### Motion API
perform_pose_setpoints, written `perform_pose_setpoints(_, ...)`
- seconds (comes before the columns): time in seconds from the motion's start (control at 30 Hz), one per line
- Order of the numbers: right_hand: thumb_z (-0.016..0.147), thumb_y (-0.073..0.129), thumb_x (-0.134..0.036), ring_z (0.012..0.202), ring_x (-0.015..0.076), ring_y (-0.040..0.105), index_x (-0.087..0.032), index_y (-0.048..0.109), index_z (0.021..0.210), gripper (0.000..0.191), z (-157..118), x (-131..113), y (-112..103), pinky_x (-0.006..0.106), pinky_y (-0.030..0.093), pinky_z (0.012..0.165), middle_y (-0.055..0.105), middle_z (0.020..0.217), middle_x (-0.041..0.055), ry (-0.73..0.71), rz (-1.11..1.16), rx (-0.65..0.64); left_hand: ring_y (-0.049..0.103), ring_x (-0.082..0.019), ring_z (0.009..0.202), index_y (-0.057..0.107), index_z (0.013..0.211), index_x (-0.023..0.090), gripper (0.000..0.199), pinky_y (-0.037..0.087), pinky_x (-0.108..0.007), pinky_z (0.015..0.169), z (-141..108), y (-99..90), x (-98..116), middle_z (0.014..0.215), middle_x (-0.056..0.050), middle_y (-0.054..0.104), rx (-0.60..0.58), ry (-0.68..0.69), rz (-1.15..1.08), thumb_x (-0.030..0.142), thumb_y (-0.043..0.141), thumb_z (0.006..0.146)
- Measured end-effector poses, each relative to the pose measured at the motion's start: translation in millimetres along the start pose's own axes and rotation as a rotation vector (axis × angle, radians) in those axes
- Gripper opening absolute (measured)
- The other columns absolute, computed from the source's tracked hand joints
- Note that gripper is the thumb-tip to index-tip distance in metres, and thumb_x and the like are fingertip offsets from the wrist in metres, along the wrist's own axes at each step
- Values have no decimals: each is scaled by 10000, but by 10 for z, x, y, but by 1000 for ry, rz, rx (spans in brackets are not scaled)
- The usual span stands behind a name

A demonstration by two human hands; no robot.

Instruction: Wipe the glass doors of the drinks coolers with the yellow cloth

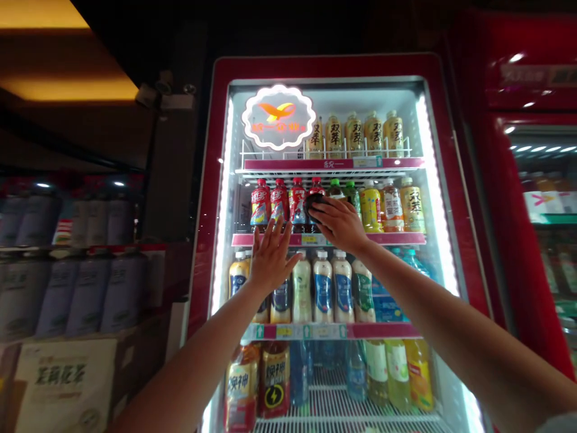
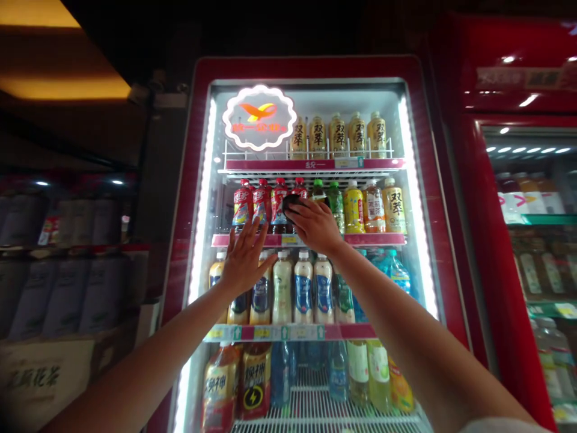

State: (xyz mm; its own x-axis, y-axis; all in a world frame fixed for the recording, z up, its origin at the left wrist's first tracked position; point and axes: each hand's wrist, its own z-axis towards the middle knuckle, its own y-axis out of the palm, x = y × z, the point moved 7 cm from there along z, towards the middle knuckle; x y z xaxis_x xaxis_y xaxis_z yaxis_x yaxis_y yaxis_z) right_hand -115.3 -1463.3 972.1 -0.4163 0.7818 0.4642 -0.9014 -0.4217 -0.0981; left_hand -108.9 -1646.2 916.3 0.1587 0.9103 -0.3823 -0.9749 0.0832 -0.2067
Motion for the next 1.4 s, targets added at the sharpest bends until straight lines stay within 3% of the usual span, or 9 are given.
perform_pose_setpoints(0.1, 988, 502, -296, 1379, 256, 490, -286, 666, 1334, 383, -121, 170, -90, 433, 376, 1105, 662, 1403, 20, 10, -13, 7, 127, -305, 1588, 68, 1639, 211, 829, 99, -604, 1272, -7, -52, -164, 1711, -146, 172, -17, -28, -18, 558, 450, 989)
perform_pose_setpoints(0.2, 972, 490, -281, 1359, 305, 494, -262, 663, 1340, 407, 67, 339, -118, 488, 405, 1075, 656, 1402, 60, 264, -58, 144, 107, -322, 1589, 70, 1641, 216, 844, 79, -618, 1268, 12, -104, -367, 1716, -140, 145, -16, -44, -25, 567, 456, 978)
perform_pose_setpoints(0.3, 985, 461, -299, 1375, 336, 470, -251, 625, 1386, 435, 360, 156, -11, 533, 398, 1077, 624, 1439, 81, 403, -65, 219, 105, -349, 1585, 81, 1642, 212, 859, 71, -644, 1258, 31, -107, -541, 1715, -139, 146, -31, -74, -30, 595, 451, 967)
perform_pose_setpoints(0.43, 1006, 444, -304, 1402, 287, 456, -263, 607, 1406, 434, 416, -344, 142, 471, 359, 1134, 611, 1463, 44, 180, -48, 98, 105, -361, 1583, 99, 1640, 213, 873, 94, -652, 1253, 19, -36, -645, 1715, -129, 145, -81, -113, -59, 648, 425, 956)
perform_pose_setpoints(0.53, 977, 481, -270, 1388, 251, 482, -279, 639, 1367, 421, 156, -425, 127, 421, 368, 1128, 642, 1429, 8, 12, -40, 12, 97, -357, 1585, 106, 1638, 209, 876, 81, -653, 1253, -2, 14, -653, 1715, -127, 144, -91, -122, -83, 673, 397, 955)
perform_pose_setpoints(0.77, 946, 476, -251, 1376, 330, 485, -270, 638, 1373, 456, 317, -86, 93, 538, 401, 1088, 642, 1421, 52, 379, -75, 218, 83, -330, 1590, 87, 1639, 225, 845, 42, -635, 1261, -24, 32, -632, 1718, -101, 126, -44, -116, -107, 664, 363, 972)
perform_pose_setpoints(1.03, 975, 487, -273, 1401, 249, 475, -288, 622, 1386, 433, 201, -543, 181, 421, 374, 1127, 625, 1451, -2, -27, -64, -14, 102, -339, 1587, 65, 1640, 235, 868, 53, -622, 1268, -29, 12, -631, 1718, -96, 137, -40, -109, -96, 671, 388, 962)
perform_pose_setpoints(1.2, 961, 485, -238, 1372, 297, 498, -247, 649, 1350, 423, 443, -235, 120, 468, 384, 1095, 647, 1419, 42, 237, -88, 150, 81, -331, 1590, 47, 1640, 232, 852, 50, -625, 1267, -55, 31, -634, 1720, -100, 108, -44, -105, -68, 647, 382, 975)
perform_pose_setpoints(1.4, 1027, 430, -325, 1406, 300, 454, -241, 618, 1385, 413, 893, -684, 350, 474, 348, 1115, 614, 1460, 56, 131, 15, 92, 69, -307, 1591, -28, 1633, 141, 893, 76, -585, 1275, -116, 5, -682, 1712, -167, 115, -72, -72, -27, 652, 324, 991)
